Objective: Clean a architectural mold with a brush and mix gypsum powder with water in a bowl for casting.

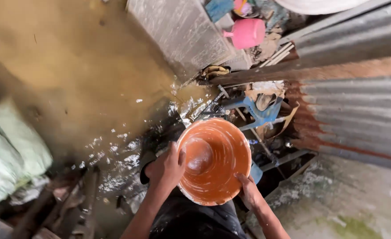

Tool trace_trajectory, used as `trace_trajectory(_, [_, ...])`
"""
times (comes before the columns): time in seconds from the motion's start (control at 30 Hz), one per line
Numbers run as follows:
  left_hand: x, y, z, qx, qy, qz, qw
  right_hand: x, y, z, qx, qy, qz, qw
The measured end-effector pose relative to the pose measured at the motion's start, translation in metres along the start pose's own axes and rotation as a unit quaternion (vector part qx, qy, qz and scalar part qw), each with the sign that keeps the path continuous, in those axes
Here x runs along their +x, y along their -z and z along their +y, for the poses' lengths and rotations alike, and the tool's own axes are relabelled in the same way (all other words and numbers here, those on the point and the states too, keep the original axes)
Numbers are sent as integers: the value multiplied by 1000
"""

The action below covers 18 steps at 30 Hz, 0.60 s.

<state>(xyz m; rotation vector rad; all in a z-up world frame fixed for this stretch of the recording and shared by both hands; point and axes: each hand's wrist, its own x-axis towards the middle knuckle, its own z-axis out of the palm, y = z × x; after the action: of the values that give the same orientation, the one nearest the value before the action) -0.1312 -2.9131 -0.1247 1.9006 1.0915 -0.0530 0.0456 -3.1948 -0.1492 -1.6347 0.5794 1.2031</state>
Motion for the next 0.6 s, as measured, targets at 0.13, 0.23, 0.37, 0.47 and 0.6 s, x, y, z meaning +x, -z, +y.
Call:
trace_trajectory(0.13, [3, -43, -10, -56, -14, 61, 996, 37, 25, -13, -42, -17, -7, 999])
trace_trajectory(0.23, [9, -56, -17, -76, 2, 83, 994, 70, 35, -7, -67, -18, -21, 997])
trace_trajectory(0.37, [39, -80, -51, -61, 50, 66, 995, 114, 15, 0, -86, -25, -40, 995])
trace_trajectory(0.47, [83, -92, -86, -31, 78, 57, 995, 170, -18, 8, -86, -32, -57, 994])
trace_trajectory(0.6, [148, -121, -159, -2, 128, 25, 991, 276, -51, 46, -88, 6, -96, 991])
